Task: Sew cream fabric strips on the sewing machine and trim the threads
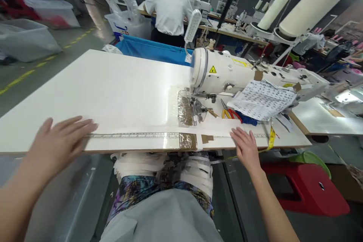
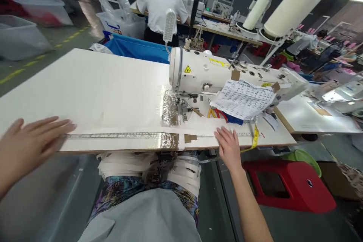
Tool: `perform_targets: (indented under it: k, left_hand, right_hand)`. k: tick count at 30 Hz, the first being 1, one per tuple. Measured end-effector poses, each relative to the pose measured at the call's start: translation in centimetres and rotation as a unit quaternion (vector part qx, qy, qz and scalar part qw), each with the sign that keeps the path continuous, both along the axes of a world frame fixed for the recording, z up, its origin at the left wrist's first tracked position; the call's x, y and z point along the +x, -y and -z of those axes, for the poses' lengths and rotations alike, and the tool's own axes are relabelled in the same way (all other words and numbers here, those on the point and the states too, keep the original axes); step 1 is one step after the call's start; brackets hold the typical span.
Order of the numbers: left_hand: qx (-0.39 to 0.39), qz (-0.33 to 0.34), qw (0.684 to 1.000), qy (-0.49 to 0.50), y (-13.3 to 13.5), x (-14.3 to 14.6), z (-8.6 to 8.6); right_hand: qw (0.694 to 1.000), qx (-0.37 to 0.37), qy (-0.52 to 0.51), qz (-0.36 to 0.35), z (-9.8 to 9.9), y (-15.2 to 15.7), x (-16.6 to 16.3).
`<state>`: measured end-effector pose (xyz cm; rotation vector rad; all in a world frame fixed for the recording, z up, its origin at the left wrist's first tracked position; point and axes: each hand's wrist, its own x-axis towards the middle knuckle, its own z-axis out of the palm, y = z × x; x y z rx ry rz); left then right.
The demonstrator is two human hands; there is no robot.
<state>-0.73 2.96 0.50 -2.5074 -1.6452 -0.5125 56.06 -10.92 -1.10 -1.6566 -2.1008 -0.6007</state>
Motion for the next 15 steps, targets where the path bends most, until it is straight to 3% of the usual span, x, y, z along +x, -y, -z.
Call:
perform_targets:
  k: [4,9,15]
  left_hand:
    - [0.068,-0.043,0.996,0.026,3.4,2.9,1.4]
    - [0.035,-0.123,0.991,0.051,5.5,6.0,3.1]
    - [0.040,-0.181,0.982,0.048,5.7,5.7,4.5]
  right_hand:
    - [0.998,0.011,-0.046,0.046,1.6,1.0,-1.9]
    - [0.997,-0.019,-0.078,0.016,2.5,0.9,-4.3]
    - [0.996,0.050,-0.057,-0.050,5.0,0.5,-1.2]
